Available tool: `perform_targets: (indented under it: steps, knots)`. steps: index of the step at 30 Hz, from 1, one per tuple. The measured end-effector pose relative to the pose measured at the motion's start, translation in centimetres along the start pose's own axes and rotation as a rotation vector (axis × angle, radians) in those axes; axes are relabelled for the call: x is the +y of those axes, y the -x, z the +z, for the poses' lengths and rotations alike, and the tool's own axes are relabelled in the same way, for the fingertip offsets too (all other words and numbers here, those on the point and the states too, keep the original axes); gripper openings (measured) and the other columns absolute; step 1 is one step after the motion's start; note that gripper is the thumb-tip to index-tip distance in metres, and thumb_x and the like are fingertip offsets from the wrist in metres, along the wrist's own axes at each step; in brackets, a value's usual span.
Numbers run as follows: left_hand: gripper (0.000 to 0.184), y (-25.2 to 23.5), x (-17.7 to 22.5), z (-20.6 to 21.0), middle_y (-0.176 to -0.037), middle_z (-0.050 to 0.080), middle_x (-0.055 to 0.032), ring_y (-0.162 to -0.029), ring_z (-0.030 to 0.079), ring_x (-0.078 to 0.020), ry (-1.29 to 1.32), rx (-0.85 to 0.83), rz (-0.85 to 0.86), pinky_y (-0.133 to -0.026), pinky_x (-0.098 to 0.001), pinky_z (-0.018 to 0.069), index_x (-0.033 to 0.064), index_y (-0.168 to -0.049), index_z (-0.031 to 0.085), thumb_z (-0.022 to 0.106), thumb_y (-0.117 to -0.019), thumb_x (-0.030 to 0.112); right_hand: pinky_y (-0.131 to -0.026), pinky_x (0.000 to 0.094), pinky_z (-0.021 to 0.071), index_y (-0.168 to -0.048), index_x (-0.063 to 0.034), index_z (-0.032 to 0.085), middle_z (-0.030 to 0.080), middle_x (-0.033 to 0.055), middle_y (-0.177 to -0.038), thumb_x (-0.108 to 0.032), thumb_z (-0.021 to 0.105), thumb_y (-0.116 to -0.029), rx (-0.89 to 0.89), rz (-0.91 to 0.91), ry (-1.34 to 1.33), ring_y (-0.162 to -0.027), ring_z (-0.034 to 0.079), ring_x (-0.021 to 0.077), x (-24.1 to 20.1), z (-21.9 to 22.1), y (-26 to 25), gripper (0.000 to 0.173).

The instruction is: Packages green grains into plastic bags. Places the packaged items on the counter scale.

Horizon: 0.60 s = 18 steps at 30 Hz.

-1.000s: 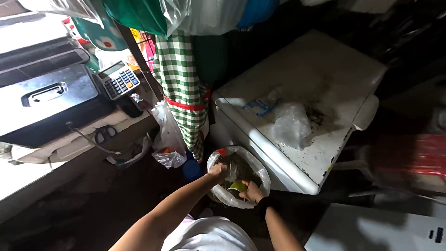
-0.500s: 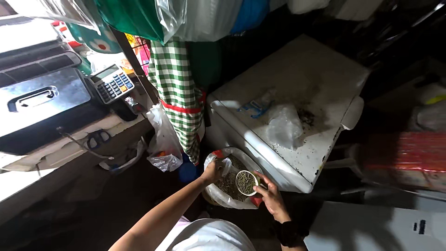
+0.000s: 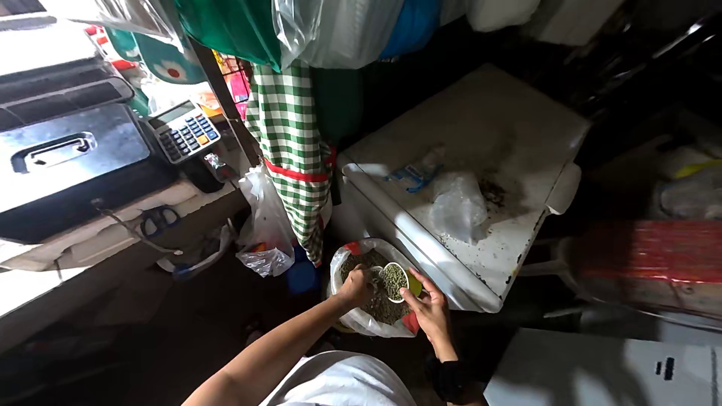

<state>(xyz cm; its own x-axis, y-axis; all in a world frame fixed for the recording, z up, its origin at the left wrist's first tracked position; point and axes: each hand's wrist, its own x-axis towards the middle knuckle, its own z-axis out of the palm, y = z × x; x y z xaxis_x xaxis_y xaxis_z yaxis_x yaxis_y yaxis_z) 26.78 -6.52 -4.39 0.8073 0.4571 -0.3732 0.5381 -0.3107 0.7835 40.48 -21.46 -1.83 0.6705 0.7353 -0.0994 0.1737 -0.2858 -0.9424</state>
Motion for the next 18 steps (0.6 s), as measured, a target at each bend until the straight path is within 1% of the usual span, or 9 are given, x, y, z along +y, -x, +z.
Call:
perform_targets:
  steps: [3,6,9,13,15,18]
  knots:
    - [0.042,0.0,-0.1,0.1,-0.133,0.061,-0.0282,-0.129,0.056,-0.039,0.019,0.041,0.007,-0.112,-0.0478,0.0431,-0.0057,-0.129,0.065,0.07,-0.0883,0.007,-0.093,0.0336,0.0589,-0.134,0.0027,0.064,0.066,0.0173,-0.134,-0.01,0.078,-0.0814,0.01,-0.002,0.01,-0.115,0.068,0.0188,-0.2,0.1,0.0,0.056]
    - [0.048,-0.1,0.3,0.3,-0.136,0.059,-0.0276,-0.131,0.055,-0.0383,0.031,0.049,0.002,-0.112,-0.0472,0.043,-0.0031,-0.131,0.065,0.075,-0.0854,0.008,-0.096,0.036,0.057,-0.132,0.0,0.066,0.067,0.0174,-0.131,-0.017,0.08,-0.0809,0.028,-0.03,0.079,-0.116,0.067,0.0212,-0.5,0.1,0.1,0.056]
    - [0.051,-0.2,0.5,0.7,-0.138,0.058,-0.0263,-0.132,0.054,-0.0374,0.022,0.048,-0.006,-0.112,-0.0469,0.0432,-0.0013,-0.132,0.065,0.077,-0.0829,0.008,-0.096,0.0432,0.0526,-0.129,-0.002,0.069,0.069,0.0197,-0.122,-0.023,0.081,-0.0793,0.066,-0.114,0.224,-0.11,0.065,0.0276,-1.0,0.3,0.4,0.056]
    - [0.049,-0.5,0.8,0.9,-0.139,0.057,-0.0251,-0.132,0.054,-0.0358,-0.008,0.029,-0.032,-0.112,-0.0463,0.0443,-0.0024,-0.131,0.065,0.076,-0.0858,0.012,-0.096,0.0473,0.0516,-0.126,-0.0024,0.072,0.07,0.0204,-0.114,-0.023,0.083,-0.0785,0.103,-0.184,0.348,-0.107,0.064,0.0328,-1.9,0.6,0.7,0.052]
    - [0.047,-0.5,0.9,1.0,-0.138,0.058,-0.0252,-0.131,0.055,-0.0362,-0.005,0.04,-0.017,-0.111,-0.0464,0.0446,-0.0031,-0.13,0.065,0.075,-0.086,0.011,-0.094,0.0467,0.0514,-0.123,-0.0018,0.074,0.071,0.0205,-0.111,-0.021,0.083,-0.0775,0.121,-0.227,0.384,-0.103,0.064,0.0327,-2.4,0.8,0.8,0.05]
    - [0.047,-0.5,1.2,1.1,-0.137,0.059,-0.0257,-0.131,0.056,-0.0363,-0.009,0.046,0.002,-0.111,-0.0461,0.0442,-0.0047,-0.129,0.065,0.075,-0.0852,0.01,-0.093,0.0458,0.0519,-0.123,-0.0026,0.074,0.07,0.021,-0.111,-0.019,0.084,-0.077,0.119,-0.248,0.415,-0.102,0.063,0.0328,-2.8,1.0,0.9,0.05]
